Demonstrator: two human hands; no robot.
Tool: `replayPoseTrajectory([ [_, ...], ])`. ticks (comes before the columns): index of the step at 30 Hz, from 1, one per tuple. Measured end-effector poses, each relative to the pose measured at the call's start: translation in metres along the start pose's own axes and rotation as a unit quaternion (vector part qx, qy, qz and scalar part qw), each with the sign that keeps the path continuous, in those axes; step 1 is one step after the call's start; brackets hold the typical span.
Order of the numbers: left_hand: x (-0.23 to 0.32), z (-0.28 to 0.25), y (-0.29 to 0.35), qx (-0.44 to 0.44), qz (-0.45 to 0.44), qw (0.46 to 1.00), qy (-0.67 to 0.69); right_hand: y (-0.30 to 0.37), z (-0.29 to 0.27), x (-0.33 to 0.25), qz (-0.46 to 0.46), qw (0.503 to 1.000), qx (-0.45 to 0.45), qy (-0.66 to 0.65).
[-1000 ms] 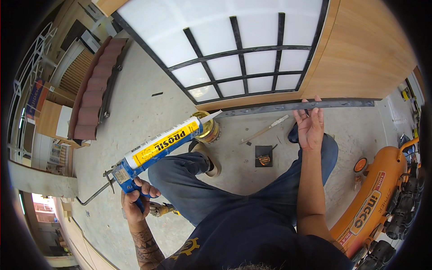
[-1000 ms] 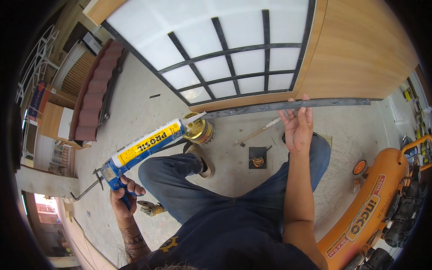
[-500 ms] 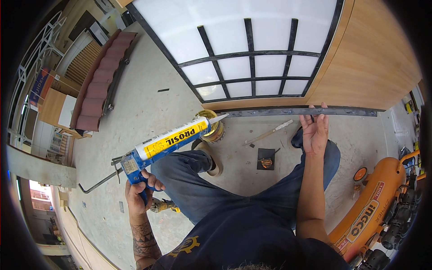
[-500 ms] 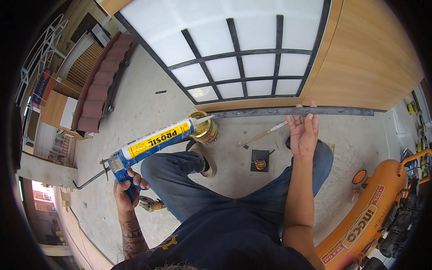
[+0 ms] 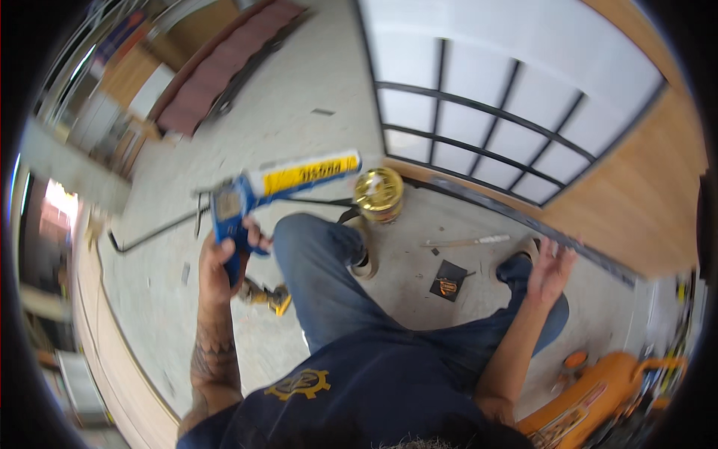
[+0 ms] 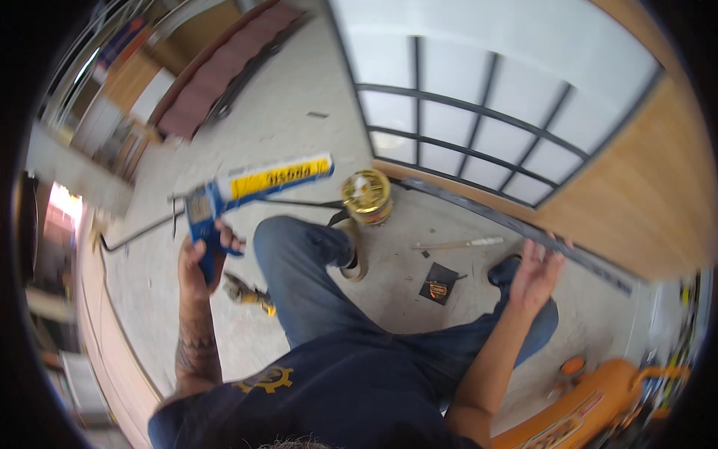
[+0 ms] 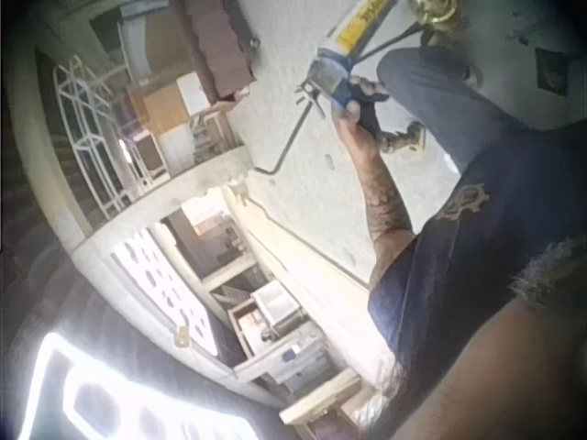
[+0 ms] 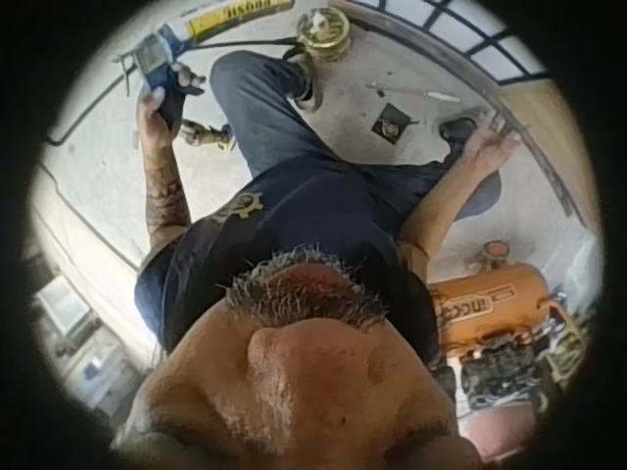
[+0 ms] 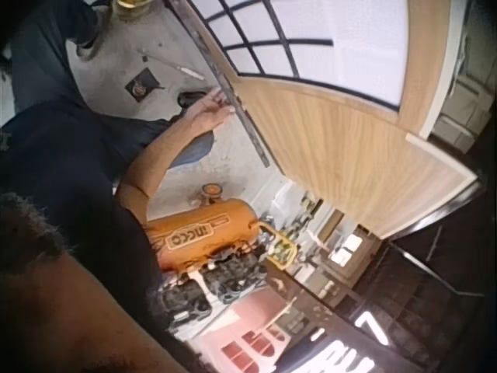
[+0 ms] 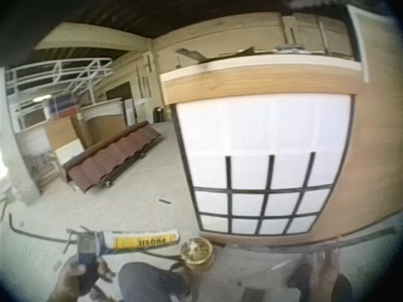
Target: Measuring, gluing, and fitting black plastic strips onto a white backlit panel, including trimming strips with an angle grinder.
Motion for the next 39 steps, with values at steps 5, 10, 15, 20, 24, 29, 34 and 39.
replayPoseTrajectory([
  [5, 0.071, -0.048, 0.013, 0.076, 0.117, 0.979, -0.147, -0.019, -0.040, -0.002, 0.002, 1.000, 0.020, -0.012],
  [10, 0.103, -0.128, 0.080, 0.215, 0.127, 0.918, -0.308, -0.025, -0.029, 0.002, 0.014, 1.000, 0.002, 0.021],
  [15, 0.074, -0.225, 0.161, 0.341, -0.039, 0.801, -0.490, -0.036, -0.033, 0.014, 0.032, 0.998, -0.005, 0.049],
  [20, -0.032, -0.303, 0.257, 0.417, -0.155, 0.679, -0.584, -0.055, -0.039, 0.008, 0.019, 0.999, 0.008, 0.027],
  [24, -0.155, -0.335, 0.356, 0.428, -0.183, 0.620, -0.632, -0.072, -0.046, -0.007, 0.043, 0.999, -0.006, 0.006],
  [29, -0.275, -0.287, 0.425, 0.414, -0.310, 0.564, -0.644, -0.085, -0.056, -0.023, 0.003, 1.000, 0.029, 0.001],
  [34, -0.381, -0.219, 0.432, 0.392, -0.385, 0.585, -0.596, -0.204, -0.131, -0.096, 0.025, 0.953, 0.284, -0.102],
  [39, -0.398, -0.208, 0.412, 0.396, -0.428, 0.560, -0.589, -0.085, -0.048, -0.045, -0.019, 0.983, 0.128, 0.132],
])
Point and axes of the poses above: each hand's wrist, its own y-axis away from the middle knuckle, its own z-axis out of the palm, x = y × z, the point moved 10 cm from there along -y, towards the middle knuckle
